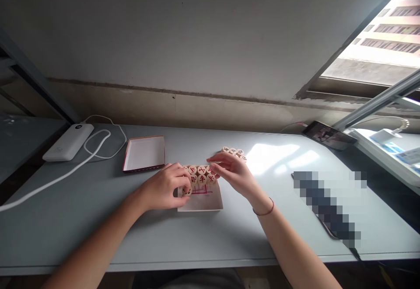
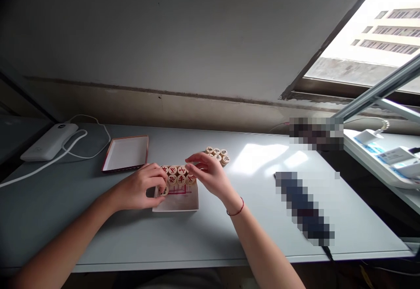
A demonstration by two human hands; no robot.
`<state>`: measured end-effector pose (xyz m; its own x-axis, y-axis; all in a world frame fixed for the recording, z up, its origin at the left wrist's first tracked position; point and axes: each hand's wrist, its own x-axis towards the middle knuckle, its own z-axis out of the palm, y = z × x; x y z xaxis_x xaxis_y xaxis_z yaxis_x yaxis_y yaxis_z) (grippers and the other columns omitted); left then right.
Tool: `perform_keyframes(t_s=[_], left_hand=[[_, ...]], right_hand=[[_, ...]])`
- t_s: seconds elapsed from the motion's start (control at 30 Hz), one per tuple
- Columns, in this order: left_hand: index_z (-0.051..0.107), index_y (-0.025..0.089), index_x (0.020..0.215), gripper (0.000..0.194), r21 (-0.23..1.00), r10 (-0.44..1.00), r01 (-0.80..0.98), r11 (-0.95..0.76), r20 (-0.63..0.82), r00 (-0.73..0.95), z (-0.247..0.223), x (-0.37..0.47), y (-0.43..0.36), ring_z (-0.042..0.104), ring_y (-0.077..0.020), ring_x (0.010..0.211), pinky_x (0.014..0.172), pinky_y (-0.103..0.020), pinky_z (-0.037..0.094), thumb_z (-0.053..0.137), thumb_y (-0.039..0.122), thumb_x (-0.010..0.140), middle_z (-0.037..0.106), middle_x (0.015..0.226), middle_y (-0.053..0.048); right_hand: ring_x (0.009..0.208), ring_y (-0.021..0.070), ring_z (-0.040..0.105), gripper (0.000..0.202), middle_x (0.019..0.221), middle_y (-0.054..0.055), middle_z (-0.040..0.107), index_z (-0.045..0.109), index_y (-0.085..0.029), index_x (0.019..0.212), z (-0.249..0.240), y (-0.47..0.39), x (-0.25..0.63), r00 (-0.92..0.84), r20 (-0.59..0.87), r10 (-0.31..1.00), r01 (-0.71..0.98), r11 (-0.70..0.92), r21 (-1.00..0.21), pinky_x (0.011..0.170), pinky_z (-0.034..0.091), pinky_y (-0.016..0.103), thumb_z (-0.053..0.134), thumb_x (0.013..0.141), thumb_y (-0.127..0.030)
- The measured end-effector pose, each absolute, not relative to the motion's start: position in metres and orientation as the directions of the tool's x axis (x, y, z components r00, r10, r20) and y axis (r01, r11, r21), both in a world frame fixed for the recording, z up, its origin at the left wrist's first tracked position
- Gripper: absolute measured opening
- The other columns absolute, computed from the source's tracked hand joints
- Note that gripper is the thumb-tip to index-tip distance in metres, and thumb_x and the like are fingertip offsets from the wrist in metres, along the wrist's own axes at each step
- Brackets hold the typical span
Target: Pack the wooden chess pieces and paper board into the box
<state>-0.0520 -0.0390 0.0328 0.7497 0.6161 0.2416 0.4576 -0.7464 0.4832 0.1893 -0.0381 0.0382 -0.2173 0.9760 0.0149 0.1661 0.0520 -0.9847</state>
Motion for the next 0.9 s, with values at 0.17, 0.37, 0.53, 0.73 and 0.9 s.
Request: perform_keyframes(t_s=[0.17, 0.37, 0.53, 0.73, 0.9], left_hand=[[0.060, 0.021, 0.074, 0.006, 0.453, 0.643, 0.501, -0.738, 0.247, 0.725, 0.033, -0.053, -0.034, 0.054, -0.0175, 0.086, 0.082, -0.032, 0.043, 0.062, 0.016, 0.075, 0.062, 0.093, -0.001], [0.059, 0.020, 0.083, 0.013, 0.472, 0.751, 0.589, -0.656, 0.329, 0.572, 0.025, -0.056, -0.027, 0.055, -0.0170, 0.084, 0.080, -0.031, 0.046, 0.047, 0.018, 0.087, 0.062, 0.089, -0.002], [0.062, 0.021, 0.088, 0.014, 0.466, 0.749, 0.591, -0.658, 0.330, 0.574, 0.018, -0.056, -0.025, 0.056, -0.0166, 0.087, 0.081, -0.029, 0.047, 0.048, 0.020, 0.089, 0.062, 0.091, -0.001], [0.063, 0.020, 0.089, 0.015, 0.464, 0.753, 0.597, -0.655, 0.330, 0.570, 0.015, -0.056, -0.025, 0.057, -0.0173, 0.086, 0.081, -0.031, 0.048, 0.048, 0.020, 0.089, 0.062, 0.091, -0.002], [0.063, 0.020, 0.091, 0.016, 0.483, 0.759, 0.592, -0.646, 0.322, 0.566, 0.015, -0.054, -0.026, 0.057, -0.0176, 0.087, 0.082, -0.032, 0.048, 0.048, 0.022, 0.090, 0.063, 0.091, -0.003]], right_hand=[[0.083, 0.0141, 0.063, 0.018, 0.107, 0.007, 0.060, 0.064, -0.021, 0.100, 0.038, -0.052, 0.182, -0.380, 0.118, 0.918, 0.303, 0.244, -0.921, 0.069, 0.059, 0.029, 0.059, 0.086, -0.032], [0.089, 0.0180, 0.059, 0.022, 0.098, 0.006, 0.064, 0.062, -0.022, 0.103, 0.026, -0.066, 0.158, -0.592, 0.309, 0.744, 0.507, 0.642, -0.576, 0.080, 0.053, 0.035, 0.054, 0.086, -0.011], [0.085, 0.0197, 0.056, 0.010, 0.092, 0.007, 0.065, 0.063, -0.019, 0.094, 0.016, -0.064, 0.153, -0.677, 0.337, 0.654, 0.577, 0.756, -0.308, 0.075, 0.049, 0.033, 0.057, 0.086, -0.016], [0.059, 0.0127, 0.054, 0.014, 0.069, 0.001, 0.062, 0.060, -0.019, 0.087, 0.016, -0.066, 0.152, -0.707, 0.237, 0.666, 0.647, 0.745, -0.163, 0.053, 0.035, 0.026, 0.048, 0.091, -0.014], [0.056, 0.0120, 0.055, 0.015, 0.070, 0.001, 0.065, 0.061, -0.020, 0.091, 0.014, -0.068, 0.145, -0.695, 0.239, 0.678, 0.664, 0.733, -0.151, 0.048, 0.025, 0.026, 0.047, 0.093, -0.018]])
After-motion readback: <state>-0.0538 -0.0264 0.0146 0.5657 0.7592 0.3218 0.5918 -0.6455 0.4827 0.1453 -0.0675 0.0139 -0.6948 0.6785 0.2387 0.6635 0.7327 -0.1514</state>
